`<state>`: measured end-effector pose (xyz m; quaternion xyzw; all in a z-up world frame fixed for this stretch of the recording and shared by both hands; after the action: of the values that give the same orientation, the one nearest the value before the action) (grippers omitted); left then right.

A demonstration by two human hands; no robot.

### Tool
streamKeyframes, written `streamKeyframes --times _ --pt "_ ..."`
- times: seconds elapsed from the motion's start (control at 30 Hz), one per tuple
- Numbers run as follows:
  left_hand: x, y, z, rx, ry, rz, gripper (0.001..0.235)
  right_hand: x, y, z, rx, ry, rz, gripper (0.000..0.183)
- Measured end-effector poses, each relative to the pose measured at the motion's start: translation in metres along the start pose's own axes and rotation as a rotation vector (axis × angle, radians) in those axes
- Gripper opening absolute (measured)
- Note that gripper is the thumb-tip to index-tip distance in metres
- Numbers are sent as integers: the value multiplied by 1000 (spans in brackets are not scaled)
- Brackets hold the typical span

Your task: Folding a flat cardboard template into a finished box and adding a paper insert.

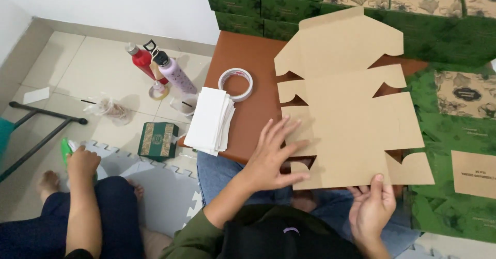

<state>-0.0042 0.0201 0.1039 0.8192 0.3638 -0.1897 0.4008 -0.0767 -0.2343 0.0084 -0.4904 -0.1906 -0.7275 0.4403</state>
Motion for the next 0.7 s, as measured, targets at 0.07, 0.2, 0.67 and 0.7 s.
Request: streamKeyframes --times 0.07,0.2,0.67,0.7 --pt "0 -10 2 97 48 19 73 2 -4 5 43 -25 59 26" --pt "15 -32 18 224 323 66 54 -1 -19 9 133 -40 269 20" --pt "18 2 -11 2 206 -115 14 26 -20 59 309 -1463 -1161 30" --pt "20 8 -8 -6 264 -124 16 25 -14 68 304 -1488 -1150 29"
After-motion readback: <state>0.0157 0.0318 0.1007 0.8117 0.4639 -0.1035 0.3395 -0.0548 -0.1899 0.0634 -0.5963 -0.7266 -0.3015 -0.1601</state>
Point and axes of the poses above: each hand's wrist, its own y-axis towards the middle knuckle, its own z-axis out of the palm, x = y × z, the point moved 2 cm from there along y, towards the middle knuckle, and after that the axes turned 2 degrees about -x, right-handed, at the moved point
